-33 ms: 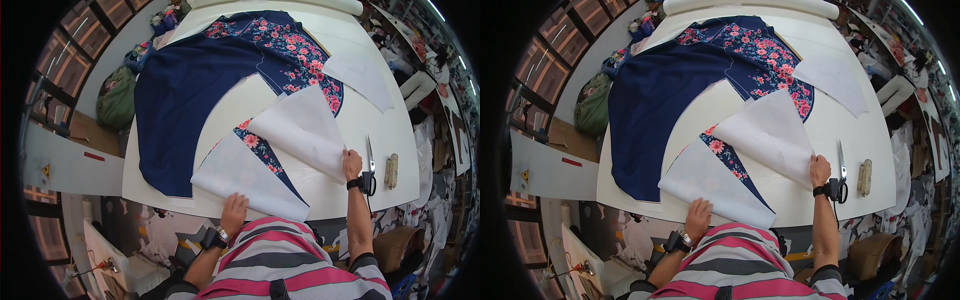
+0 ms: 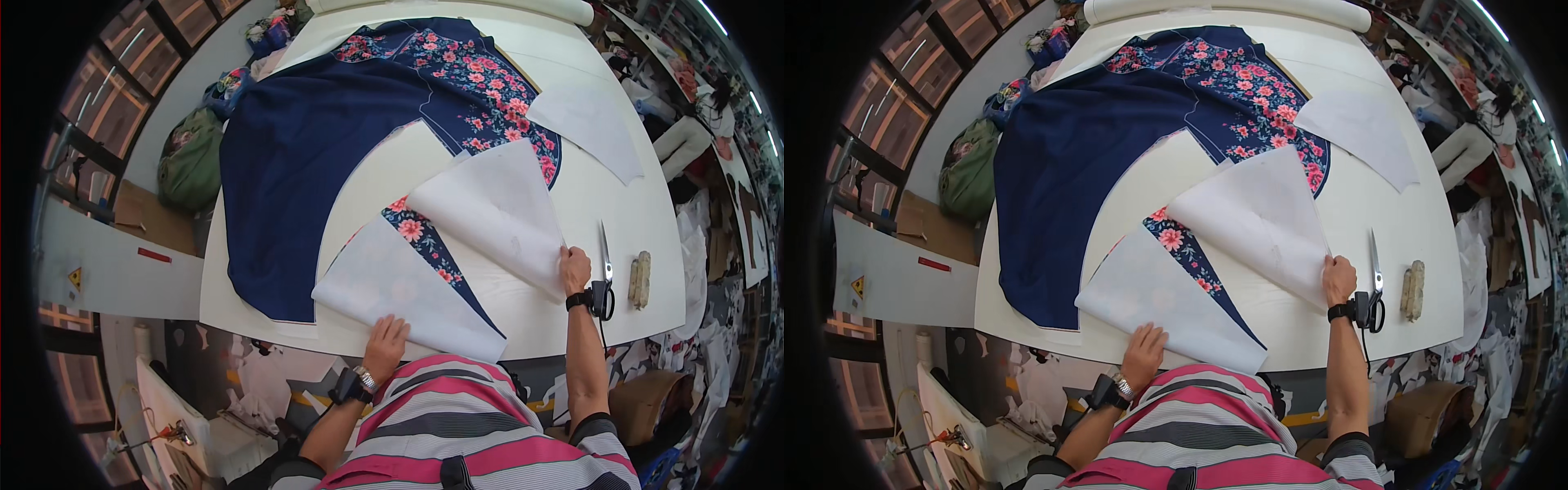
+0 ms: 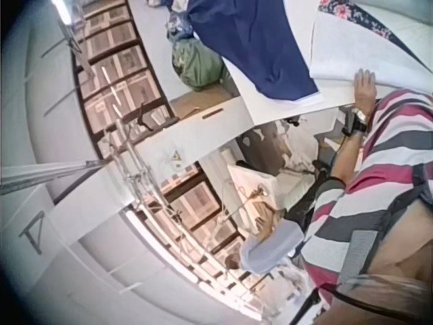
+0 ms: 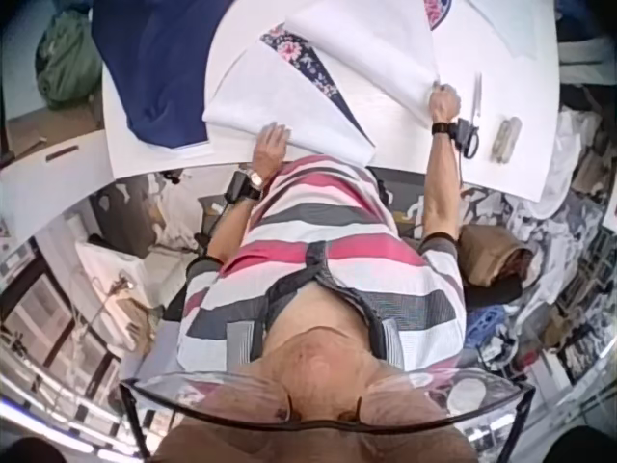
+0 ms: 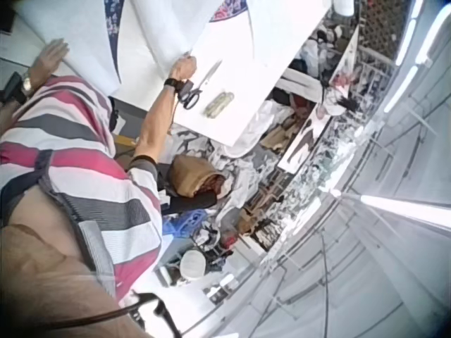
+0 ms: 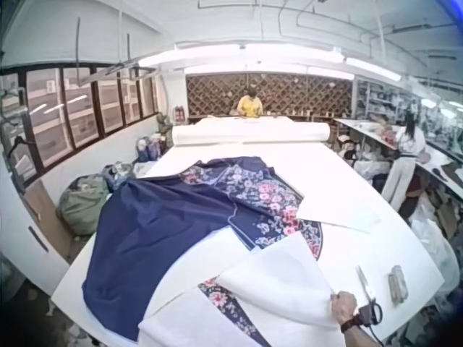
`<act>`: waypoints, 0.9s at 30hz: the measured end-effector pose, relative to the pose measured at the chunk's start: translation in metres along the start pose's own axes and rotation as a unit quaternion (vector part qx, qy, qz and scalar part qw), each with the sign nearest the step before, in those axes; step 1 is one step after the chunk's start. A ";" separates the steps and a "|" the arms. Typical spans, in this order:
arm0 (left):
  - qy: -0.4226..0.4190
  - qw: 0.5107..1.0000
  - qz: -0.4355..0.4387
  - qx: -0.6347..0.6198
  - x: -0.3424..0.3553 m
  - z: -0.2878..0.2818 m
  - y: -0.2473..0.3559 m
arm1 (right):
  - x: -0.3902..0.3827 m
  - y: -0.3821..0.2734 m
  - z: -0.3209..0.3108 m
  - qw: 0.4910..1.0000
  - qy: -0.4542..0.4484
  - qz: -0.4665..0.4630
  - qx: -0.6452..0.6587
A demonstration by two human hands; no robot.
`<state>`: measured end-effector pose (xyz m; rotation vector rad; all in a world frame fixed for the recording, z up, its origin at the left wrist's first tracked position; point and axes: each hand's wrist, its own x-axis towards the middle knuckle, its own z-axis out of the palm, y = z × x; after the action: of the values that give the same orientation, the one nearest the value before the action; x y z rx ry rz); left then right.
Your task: Cutting out garment pieces from patterned and solid blue fabric using large scissors following a paper pattern.
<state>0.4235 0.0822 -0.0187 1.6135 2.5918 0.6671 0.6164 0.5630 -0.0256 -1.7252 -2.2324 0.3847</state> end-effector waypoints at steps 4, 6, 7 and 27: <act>-0.045 0.993 0.072 0.081 0.027 0.025 -0.001 | 0.008 0.030 0.023 0.998 -0.039 0.028 0.036; -0.044 0.990 0.066 0.120 0.041 0.028 0.009 | 0.005 0.033 0.027 0.994 -0.060 0.036 0.082; -0.050 0.992 0.044 0.104 0.050 0.030 0.017 | 0.004 0.035 0.030 0.994 -0.059 0.041 0.081; -0.036 0.578 -0.583 -0.570 0.033 0.035 -0.060 | -0.003 0.031 0.031 0.997 -0.061 -0.004 0.045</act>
<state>0.3654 0.0997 -0.0656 -0.4499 1.6256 1.4135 0.6328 0.5671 -0.0664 -1.6864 -2.2675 0.5955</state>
